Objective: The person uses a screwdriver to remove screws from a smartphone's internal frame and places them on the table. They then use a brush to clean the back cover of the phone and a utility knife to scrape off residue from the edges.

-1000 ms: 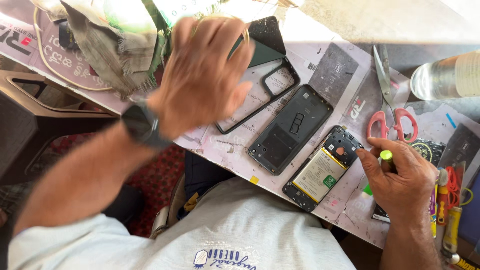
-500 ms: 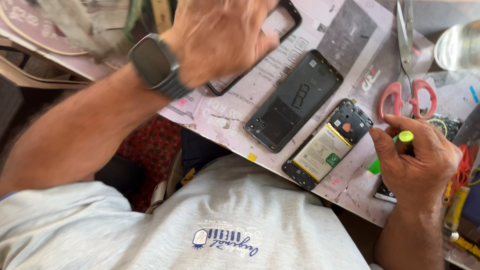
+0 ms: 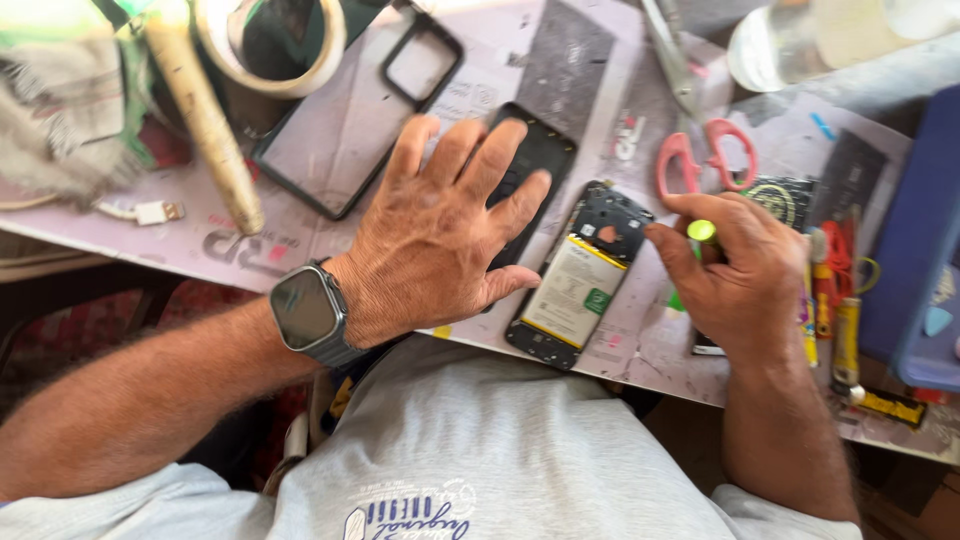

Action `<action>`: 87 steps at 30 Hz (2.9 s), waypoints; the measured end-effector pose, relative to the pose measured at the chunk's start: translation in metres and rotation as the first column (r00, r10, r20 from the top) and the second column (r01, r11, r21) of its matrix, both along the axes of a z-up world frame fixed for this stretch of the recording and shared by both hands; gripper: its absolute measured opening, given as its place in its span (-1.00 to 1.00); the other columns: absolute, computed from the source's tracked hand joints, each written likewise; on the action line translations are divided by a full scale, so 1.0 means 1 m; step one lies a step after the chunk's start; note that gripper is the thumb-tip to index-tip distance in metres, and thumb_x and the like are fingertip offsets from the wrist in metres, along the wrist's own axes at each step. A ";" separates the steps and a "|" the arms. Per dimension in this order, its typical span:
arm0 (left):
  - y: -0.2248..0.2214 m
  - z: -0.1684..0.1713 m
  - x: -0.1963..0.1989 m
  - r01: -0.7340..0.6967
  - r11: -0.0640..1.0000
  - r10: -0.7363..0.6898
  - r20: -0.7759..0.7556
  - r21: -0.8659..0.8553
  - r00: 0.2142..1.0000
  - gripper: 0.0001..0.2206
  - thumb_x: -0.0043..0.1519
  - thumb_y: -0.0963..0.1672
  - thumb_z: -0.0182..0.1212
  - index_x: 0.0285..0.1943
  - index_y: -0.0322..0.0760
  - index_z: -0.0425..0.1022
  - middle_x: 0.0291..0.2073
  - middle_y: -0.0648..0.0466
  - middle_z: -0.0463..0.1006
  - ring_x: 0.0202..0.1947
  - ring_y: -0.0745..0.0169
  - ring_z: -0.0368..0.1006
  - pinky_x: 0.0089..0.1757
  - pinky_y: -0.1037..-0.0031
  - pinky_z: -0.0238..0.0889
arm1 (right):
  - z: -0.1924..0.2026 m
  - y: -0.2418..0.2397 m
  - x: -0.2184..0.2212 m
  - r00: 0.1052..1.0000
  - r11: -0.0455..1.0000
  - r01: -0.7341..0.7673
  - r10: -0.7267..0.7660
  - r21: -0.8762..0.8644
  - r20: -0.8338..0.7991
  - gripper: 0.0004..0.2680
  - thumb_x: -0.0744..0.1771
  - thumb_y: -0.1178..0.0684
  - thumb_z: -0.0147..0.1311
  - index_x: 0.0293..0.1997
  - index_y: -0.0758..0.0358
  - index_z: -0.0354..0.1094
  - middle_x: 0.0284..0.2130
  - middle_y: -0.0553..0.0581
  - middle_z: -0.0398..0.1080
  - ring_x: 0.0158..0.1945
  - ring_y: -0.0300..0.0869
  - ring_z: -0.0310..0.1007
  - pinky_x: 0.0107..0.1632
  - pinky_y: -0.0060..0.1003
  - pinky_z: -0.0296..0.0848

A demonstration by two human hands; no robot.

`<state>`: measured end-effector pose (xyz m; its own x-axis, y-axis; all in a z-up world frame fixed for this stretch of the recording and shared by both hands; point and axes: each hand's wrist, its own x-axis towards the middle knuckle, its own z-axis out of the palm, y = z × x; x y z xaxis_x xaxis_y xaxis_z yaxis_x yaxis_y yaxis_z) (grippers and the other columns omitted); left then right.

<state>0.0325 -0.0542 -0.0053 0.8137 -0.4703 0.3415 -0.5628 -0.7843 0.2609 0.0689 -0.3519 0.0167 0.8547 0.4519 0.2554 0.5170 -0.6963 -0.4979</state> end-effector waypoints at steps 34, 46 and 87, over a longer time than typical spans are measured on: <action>-0.031 -0.011 -0.045 0.233 0.953 -0.252 -0.079 -0.193 0.965 -0.56 0.08 -0.02 0.51 0.07 -0.30 0.59 0.18 -0.02 0.38 0.25 0.02 0.25 0.20 0.08 -0.09 | 0.008 0.003 -0.002 0.990 0.962 -0.032 -0.007 -0.272 -0.143 -0.73 0.35 0.12 0.15 0.18 0.34 0.42 -0.11 0.34 0.46 -0.05 0.18 0.49 0.01 0.06 0.43; -0.028 -0.014 -0.048 0.182 0.952 -0.206 -0.077 -0.247 0.975 -0.42 0.00 -0.02 0.55 0.16 -0.32 0.48 0.18 -0.06 0.39 0.23 0.02 0.26 0.14 0.07 -0.08 | -0.006 0.011 0.004 0.991 0.950 0.085 -0.112 -0.300 -0.075 -0.80 0.35 0.06 0.22 -0.01 0.35 0.44 -0.14 0.38 0.40 -0.03 0.22 0.44 0.02 0.08 0.40; -0.066 -0.015 -0.017 -0.765 0.003 -0.915 -0.310 -0.644 0.257 -0.56 0.39 -0.07 -0.01 0.33 -0.54 0.27 0.05 -0.27 0.54 -0.06 -0.04 0.58 -0.07 0.18 0.56 | 0.041 -0.028 -0.025 0.931 0.898 0.222 -0.079 0.380 -0.356 -0.91 0.46 0.16 0.01 -0.11 0.34 0.40 -0.32 -0.07 0.37 -0.37 -0.32 0.51 -0.27 -0.43 0.37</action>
<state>0.0157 -0.1201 -0.0206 0.7707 -0.6087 -0.1882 0.6094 0.6181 0.4966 0.0441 -0.3797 0.0577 0.9700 0.2277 0.0857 0.1830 -0.4507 -0.8737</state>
